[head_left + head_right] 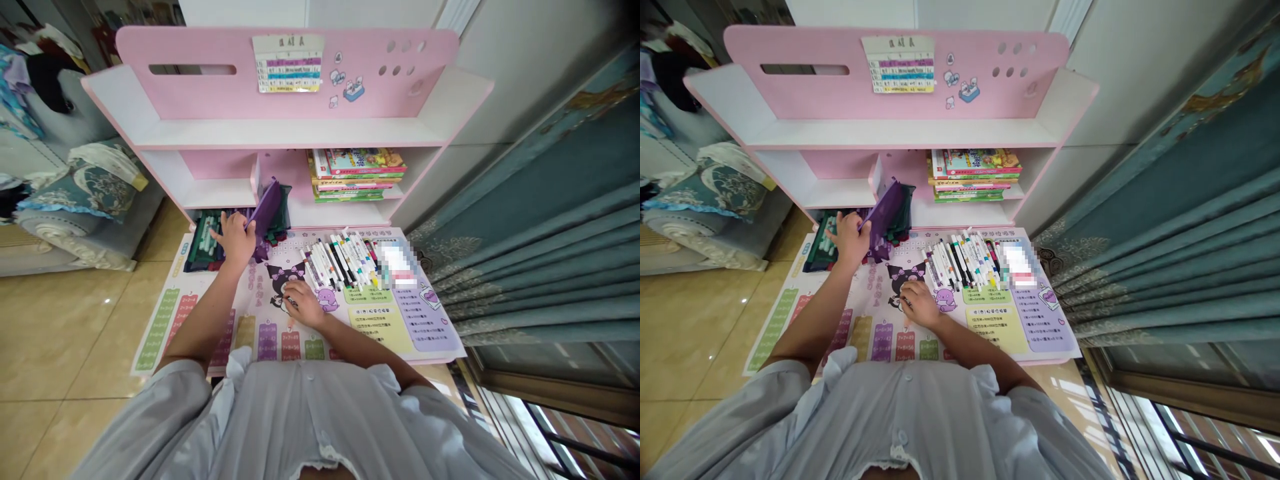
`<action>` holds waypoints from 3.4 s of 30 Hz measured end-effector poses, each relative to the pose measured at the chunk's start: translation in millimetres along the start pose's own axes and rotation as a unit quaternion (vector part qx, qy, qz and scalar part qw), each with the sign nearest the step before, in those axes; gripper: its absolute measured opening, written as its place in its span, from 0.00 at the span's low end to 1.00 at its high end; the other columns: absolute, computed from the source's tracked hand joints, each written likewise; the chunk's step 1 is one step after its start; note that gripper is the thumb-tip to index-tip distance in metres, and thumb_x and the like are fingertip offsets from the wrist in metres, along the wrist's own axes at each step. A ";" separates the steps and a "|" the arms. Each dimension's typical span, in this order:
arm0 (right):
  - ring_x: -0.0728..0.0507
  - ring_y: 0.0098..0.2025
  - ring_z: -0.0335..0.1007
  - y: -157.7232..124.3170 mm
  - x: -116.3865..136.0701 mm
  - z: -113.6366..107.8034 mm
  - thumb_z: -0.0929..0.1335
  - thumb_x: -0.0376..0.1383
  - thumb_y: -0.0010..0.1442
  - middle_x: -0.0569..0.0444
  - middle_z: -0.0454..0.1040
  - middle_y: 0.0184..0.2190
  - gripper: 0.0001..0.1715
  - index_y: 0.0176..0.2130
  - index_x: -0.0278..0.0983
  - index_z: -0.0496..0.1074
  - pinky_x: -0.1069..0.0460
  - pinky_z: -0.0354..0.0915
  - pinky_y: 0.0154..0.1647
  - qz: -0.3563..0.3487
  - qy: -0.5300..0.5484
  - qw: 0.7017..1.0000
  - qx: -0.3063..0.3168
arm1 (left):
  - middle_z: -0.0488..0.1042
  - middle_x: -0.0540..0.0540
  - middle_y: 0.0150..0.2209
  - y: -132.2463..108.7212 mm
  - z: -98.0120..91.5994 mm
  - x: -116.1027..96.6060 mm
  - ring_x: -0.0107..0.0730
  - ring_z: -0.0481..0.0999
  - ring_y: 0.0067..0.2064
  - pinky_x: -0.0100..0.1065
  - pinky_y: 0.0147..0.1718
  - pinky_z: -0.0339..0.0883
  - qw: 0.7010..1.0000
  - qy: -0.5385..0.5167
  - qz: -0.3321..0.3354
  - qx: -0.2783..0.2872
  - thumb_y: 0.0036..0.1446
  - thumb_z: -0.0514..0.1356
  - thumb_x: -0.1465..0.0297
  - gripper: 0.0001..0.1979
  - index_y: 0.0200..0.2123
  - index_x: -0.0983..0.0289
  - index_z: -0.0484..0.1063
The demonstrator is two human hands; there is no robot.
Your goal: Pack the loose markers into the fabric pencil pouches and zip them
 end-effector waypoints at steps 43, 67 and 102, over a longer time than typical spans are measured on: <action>0.34 0.64 0.57 -13.1 -15.9 -81.2 0.67 0.37 0.63 0.48 0.72 0.47 0.04 0.40 0.41 0.72 0.32 0.63 0.60 0.011 -0.091 0.994 -0.051 | 0.69 0.55 0.59 -154.5 5.7 -25.5 0.54 0.54 0.68 0.68 0.64 0.31 0.953 -0.016 0.260 0.156 0.64 0.54 0.60 0.12 0.37 0.56 0.76; 0.34 0.63 0.58 -16.0 -10.1 -83.0 0.68 0.34 0.63 0.46 0.72 0.47 0.04 0.40 0.39 0.72 0.34 0.64 0.59 -0.008 -0.084 0.993 -0.081 | 0.71 0.54 0.58 -149.0 49.4 -79.9 0.53 0.55 0.68 0.71 0.63 0.35 0.939 -0.056 0.236 0.245 0.58 0.58 0.68 0.10 0.25 0.61 0.70; 0.34 0.62 0.61 -13.4 -16.0 -81.9 0.66 0.42 0.64 0.48 0.73 0.47 0.10 0.35 0.40 0.73 0.34 0.65 0.57 0.037 -0.091 0.995 -0.034 | 0.70 0.56 0.59 -152.2 45.0 -60.7 0.54 0.54 0.68 0.71 0.62 0.37 0.950 -0.052 0.212 0.223 0.59 0.56 0.68 0.10 0.27 0.61 0.71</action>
Point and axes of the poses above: each hand's wrist, its own y-axis towards the middle knuckle, its own z-axis out of the palm, x = y × z, the point moved 8 cm from there along y, towards the middle knuckle
